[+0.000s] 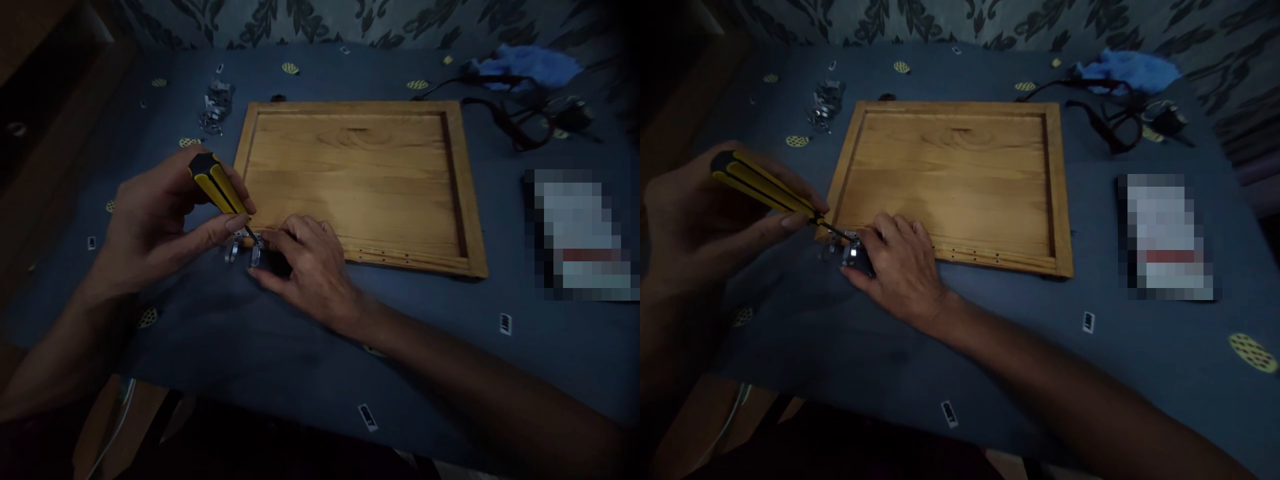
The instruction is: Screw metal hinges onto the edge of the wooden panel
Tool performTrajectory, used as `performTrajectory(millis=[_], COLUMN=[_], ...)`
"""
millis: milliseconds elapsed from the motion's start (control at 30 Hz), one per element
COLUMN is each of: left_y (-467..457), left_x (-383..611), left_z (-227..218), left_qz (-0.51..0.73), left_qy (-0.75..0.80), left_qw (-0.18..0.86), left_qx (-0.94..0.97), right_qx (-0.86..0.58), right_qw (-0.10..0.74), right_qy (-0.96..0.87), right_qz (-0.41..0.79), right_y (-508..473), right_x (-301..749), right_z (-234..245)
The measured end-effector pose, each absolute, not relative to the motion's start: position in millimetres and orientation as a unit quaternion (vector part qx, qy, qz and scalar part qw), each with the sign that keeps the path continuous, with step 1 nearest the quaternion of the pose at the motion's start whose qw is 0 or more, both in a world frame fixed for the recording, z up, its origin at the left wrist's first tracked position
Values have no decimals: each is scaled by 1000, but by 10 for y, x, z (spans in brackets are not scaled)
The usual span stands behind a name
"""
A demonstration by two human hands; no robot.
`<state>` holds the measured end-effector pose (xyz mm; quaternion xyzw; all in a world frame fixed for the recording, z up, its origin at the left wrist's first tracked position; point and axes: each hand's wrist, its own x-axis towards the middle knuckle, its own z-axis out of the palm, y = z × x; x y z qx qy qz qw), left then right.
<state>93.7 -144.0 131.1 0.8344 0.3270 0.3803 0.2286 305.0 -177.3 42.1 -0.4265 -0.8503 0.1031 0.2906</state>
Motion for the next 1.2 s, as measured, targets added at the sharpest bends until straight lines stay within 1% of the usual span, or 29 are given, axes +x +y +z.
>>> performTrajectory(millis=[133,233,533,667,833,1200], left_y=[-1456,-1461,-1449,-1421,-1453,-1406], left_x=[933,924,929,931,959,939], left_z=[1305,1313,1312,1292,1295,1260], left_qz=[415,427,414,427,441,454], left_qy=[338,353,364,333,366,354], left_qw=[206,201,209,217,211,186], left_qx=[819,808,808,812,792,796], right_qx=[-419,-420,-432,-426,-429,-428], right_qw=[301,294,279,285,281,290], right_qy=[-850,-852,-849,-850,-850,-849], right_qz=[105,105,120,119,120,106], right_y=[-1779,-1783,-1780,-1781,-1786,-1782], right_x=[3057,3063,3053,3056,3054,3049], right_z=[432,442,466,466,471,452])
